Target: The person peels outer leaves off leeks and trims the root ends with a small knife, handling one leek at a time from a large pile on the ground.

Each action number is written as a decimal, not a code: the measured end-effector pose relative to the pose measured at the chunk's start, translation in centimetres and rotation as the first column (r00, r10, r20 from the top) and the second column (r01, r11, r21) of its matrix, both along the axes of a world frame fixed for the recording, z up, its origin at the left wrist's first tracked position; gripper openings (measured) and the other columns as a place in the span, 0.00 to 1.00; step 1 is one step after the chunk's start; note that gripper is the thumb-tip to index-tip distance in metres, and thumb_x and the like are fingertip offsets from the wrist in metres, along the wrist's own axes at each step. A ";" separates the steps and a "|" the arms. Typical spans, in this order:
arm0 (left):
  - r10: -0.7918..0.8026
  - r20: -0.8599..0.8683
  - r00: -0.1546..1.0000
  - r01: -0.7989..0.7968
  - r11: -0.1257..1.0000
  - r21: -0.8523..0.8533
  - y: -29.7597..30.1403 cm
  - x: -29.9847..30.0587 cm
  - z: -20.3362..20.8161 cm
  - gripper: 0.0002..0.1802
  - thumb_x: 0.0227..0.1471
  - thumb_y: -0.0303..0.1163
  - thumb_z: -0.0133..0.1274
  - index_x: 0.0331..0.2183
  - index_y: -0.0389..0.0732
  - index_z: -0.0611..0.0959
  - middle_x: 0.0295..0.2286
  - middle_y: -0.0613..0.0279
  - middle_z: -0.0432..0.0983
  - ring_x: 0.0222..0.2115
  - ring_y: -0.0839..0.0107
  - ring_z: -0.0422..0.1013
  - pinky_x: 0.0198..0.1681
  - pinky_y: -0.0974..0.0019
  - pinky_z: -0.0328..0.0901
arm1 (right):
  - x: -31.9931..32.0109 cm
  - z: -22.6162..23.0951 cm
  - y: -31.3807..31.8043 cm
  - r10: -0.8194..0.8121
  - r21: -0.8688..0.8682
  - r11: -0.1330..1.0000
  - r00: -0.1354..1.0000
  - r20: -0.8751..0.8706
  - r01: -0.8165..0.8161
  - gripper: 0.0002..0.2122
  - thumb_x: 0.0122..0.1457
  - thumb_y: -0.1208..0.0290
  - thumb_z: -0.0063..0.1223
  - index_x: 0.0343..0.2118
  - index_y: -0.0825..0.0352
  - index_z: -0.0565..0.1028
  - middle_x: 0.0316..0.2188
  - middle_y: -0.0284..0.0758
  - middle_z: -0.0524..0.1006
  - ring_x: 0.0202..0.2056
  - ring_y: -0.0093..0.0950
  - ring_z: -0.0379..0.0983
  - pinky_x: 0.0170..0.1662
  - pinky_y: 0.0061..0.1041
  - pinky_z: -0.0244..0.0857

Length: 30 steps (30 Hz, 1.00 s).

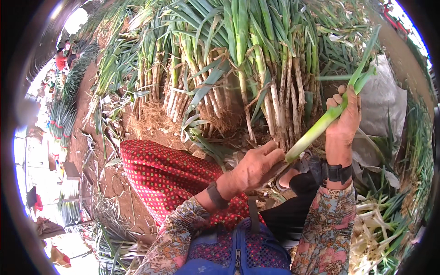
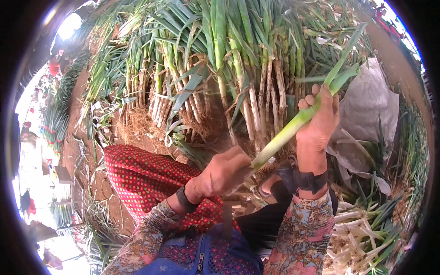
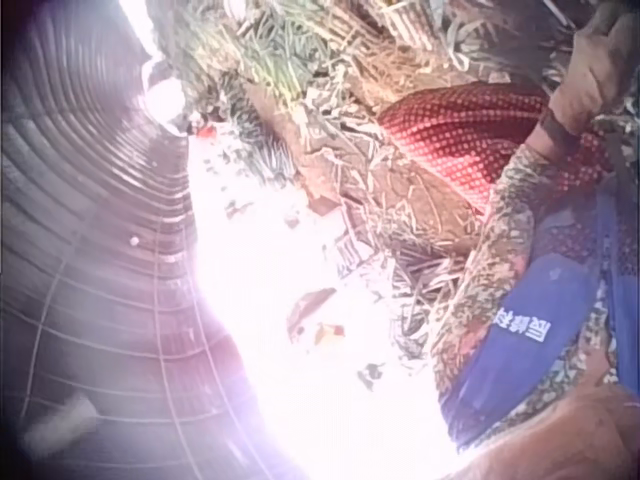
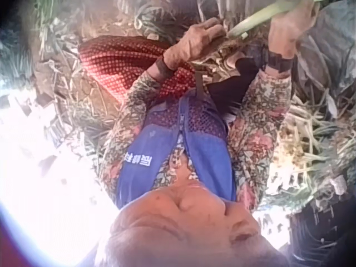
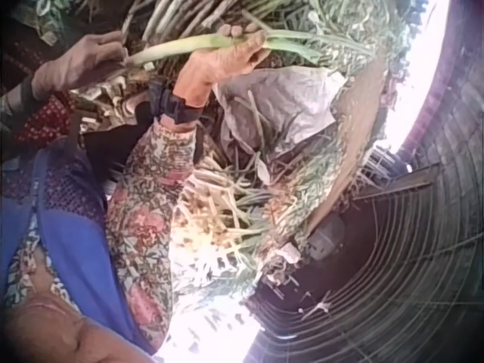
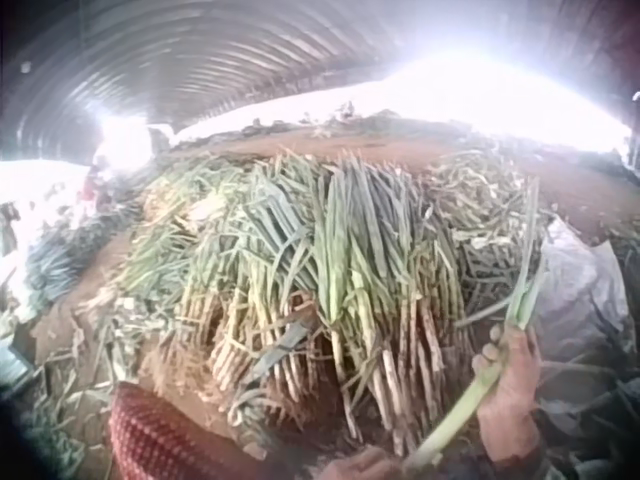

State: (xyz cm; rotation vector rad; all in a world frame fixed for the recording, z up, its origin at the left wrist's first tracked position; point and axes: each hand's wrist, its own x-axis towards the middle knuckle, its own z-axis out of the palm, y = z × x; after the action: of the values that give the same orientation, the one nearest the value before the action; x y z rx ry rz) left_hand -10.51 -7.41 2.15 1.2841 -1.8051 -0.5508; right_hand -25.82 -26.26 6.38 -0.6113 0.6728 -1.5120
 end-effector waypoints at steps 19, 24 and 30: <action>0.136 -0.337 0.932 -0.100 0.988 0.120 -0.6 2.1 -1.5 0.21 0.48 0.26 0.62 0.45 0.38 0.76 0.36 0.51 0.75 0.35 0.64 0.76 0.34 0.65 0.72 | 0.4 2.5 0.0 -0.061 0.052 0.997 0.996 -0.066 0.065 0.24 0.64 0.48 0.34 0.53 0.62 0.67 0.29 0.30 0.70 0.24 0.21 0.56 0.28 0.22 0.52; 0.305 -0.029 0.952 -0.306 0.952 -0.023 -1.5 -0.7 -1.3 0.18 0.42 0.23 0.64 0.36 0.40 0.75 0.30 0.55 0.70 0.27 0.57 0.71 0.29 0.59 0.67 | 1.5 2.0 0.9 0.101 0.112 0.989 0.995 0.002 -0.100 0.23 0.64 0.49 0.36 0.49 0.65 0.69 0.25 0.28 0.68 0.24 0.21 0.57 0.28 0.22 0.53; 0.305 -0.070 0.950 -0.302 0.952 0.048 -1.1 -1.8 -2.2 0.16 0.41 0.25 0.65 0.32 0.39 0.75 0.27 0.56 0.69 0.27 0.57 0.71 0.29 0.61 0.67 | 0.3 -0.4 0.4 0.168 0.093 0.979 0.978 0.124 -0.180 0.20 0.66 0.50 0.39 0.42 0.66 0.70 0.26 0.27 0.67 0.26 0.21 0.61 0.30 0.22 0.57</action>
State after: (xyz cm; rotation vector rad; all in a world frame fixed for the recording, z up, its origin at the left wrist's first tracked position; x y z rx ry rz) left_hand -12.30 -8.49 -0.02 1.5106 -1.5023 -0.4555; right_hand -25.48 -25.88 5.93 -0.4866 0.5887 -1.3300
